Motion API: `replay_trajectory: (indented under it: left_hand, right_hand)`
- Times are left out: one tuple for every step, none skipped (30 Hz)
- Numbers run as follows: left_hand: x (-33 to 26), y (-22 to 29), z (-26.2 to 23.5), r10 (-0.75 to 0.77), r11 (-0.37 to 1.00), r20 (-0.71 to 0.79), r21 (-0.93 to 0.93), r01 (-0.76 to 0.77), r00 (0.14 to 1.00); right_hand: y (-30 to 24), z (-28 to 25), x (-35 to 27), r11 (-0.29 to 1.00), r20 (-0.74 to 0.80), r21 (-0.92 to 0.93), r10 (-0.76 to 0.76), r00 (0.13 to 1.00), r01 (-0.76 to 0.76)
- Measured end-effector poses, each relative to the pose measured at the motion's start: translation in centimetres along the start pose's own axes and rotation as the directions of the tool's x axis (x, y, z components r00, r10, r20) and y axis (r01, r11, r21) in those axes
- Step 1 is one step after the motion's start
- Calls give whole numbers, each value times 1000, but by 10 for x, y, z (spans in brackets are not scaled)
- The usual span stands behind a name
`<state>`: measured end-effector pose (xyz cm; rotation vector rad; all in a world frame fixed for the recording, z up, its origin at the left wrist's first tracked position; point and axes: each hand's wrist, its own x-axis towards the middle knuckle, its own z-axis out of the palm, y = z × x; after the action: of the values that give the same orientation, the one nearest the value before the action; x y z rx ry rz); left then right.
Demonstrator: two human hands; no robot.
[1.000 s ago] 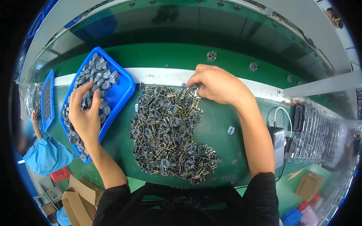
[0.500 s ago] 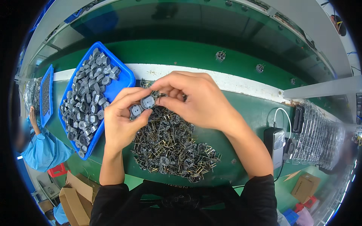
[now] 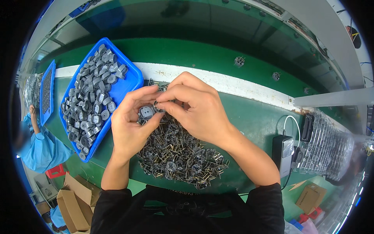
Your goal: The person inserts small metal pins into grey plastic housings by hand, working on an assembly line conveyor.
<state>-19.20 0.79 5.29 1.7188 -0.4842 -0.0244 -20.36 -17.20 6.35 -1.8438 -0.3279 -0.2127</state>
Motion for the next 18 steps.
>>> replay_trajectory:
  left_hand:
    - [0, 0, 0, 0, 1000, -3, 1, 0, 1000]
    - [1, 0, -1, 8, 1000, -11, 10, -8, 1000]
    - [1, 0, -1, 15, 1000, -19, 19, -15, 1000]
    - [1, -1, 0, 14, 1000, -22, 18, -14, 1000]
    - [0, -1, 0, 10, 1000, -29, 25, -9, 1000]
    - [0, -2, 1, 6, 999, -35, 32, -5, 999]
    - [0, -3, 1, 5, 999, -39, 31, -4, 999]
    - [0, -4, 2, 19, 998, -41, 54, -17, 999]
    - [0, -4, 3, 34, 997, -41, 77, -30, 999]
    - [1, -5, 3, 33, 996, -43, 78, -30, 999]
    - [1, -5, 4, 67, 991, -38, 119, -62, 997]
    - [1, -5, 4, 101, 983, -31, 160, -95, 994]
    - [1, -4, 6, 101, 983, -28, 157, -96, 994]
    - [2, -3, 7, 104, 981, -54, 170, -94, 993]
    - [3, -2, 8, 107, 979, -80, 184, -91, 991]
    - [3, 0, 6, 109, 979, -75, 183, -94, 991]
    - [2, 0, 1, 104, 952, -47, 295, -86, 993]
    - [2, 0, -3, 96, 912, -19, 402, -80, 995]
  right_hand:
    - [2, 3, 0, 999, -43, 45, -4, 999, 6]
    - [1, 4, 0, 999, -40, 46, -5, 999, 7]
    - [1, 4, 0, 999, -42, 34, -3, 999, 5]
    - [1, 5, 0, 1000, -43, 22, 0, 999, 1]
    - [2, 5, 0, 1000, -40, 21, 0, 999, 1]
    - [5, 6, -1, 1000, -38, -14, -23, 999, 22]
    - [6, 5, 0, 998, -34, -48, -47, 998, 45]
    - [4, 6, 0, 998, -31, -49, -47, 998, 45]
    - [1, 6, 0, 997, -33, -35, 61, 998, -62]
    - [-1, 8, 1, 986, -35, -19, 167, 985, -168]
    - [2, 7, 1, 986, -34, -18, 167, 985, -167]
    - [7, 5, 2, 980, 0, 42, 193, 981, -193]
    - [10, 3, 1, 970, 33, 96, 220, 975, -222]
    - [10, 4, 1, 970, 31, 95, 222, 975, -224]
    - [8, 5, 2, 932, 58, 206, 293, 954, -299]
    - [7, 6, 2, 876, 90, 314, 357, 930, -367]
    - [9, 2, 3, 876, 85, 315, 357, 930, -365]
    - [13, -5, 7, 934, 57, 174, 305, 951, -311]
